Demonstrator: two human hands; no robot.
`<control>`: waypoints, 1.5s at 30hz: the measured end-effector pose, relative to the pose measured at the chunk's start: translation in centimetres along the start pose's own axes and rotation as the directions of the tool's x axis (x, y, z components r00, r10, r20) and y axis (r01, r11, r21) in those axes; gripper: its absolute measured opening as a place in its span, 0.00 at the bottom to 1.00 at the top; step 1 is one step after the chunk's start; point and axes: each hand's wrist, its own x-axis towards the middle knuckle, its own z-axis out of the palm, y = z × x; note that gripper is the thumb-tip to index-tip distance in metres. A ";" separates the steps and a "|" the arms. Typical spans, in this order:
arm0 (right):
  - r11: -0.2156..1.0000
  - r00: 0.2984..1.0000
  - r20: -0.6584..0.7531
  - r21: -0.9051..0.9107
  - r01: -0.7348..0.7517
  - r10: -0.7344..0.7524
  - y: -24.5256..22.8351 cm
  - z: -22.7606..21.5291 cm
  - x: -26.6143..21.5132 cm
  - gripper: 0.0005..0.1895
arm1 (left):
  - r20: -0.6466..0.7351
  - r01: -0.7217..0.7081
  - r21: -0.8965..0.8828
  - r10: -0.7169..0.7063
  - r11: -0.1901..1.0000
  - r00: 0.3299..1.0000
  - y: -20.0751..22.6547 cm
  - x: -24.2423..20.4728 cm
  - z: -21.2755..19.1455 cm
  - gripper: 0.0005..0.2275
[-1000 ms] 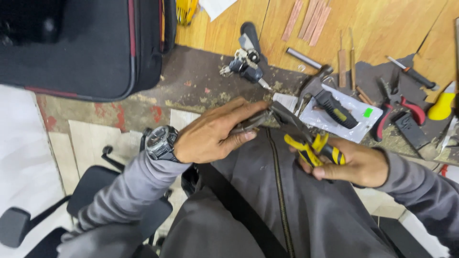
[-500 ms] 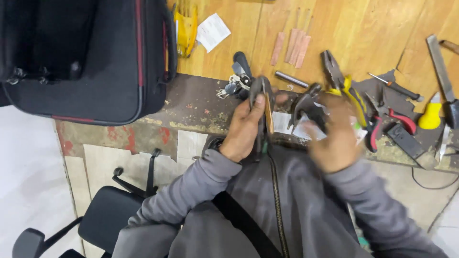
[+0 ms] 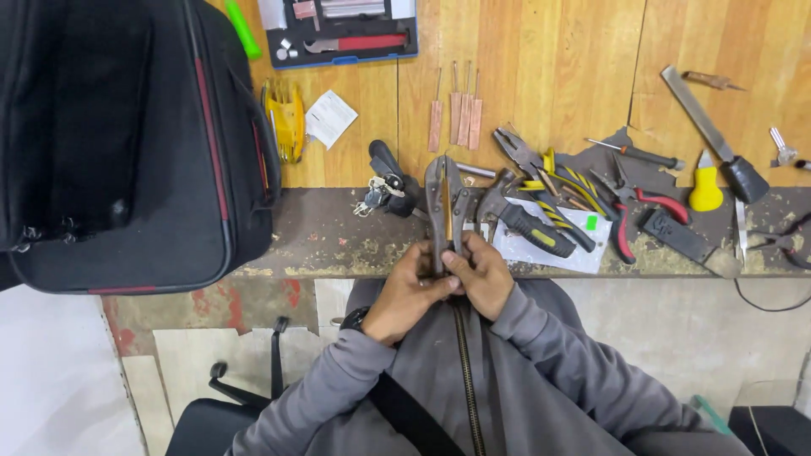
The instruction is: A person in a locksmith workshop is meticulously shaping small copper strips by bending them with pliers and hammering them flat on a metal block.
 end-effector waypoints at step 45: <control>0.337 0.835 0.251 -0.829 0.447 -0.489 -13.8 1.4 14.5 0.09 | -0.699 0.584 0.713 0.458 0.388 0.550 2.4 -5.0 -13.4 0.14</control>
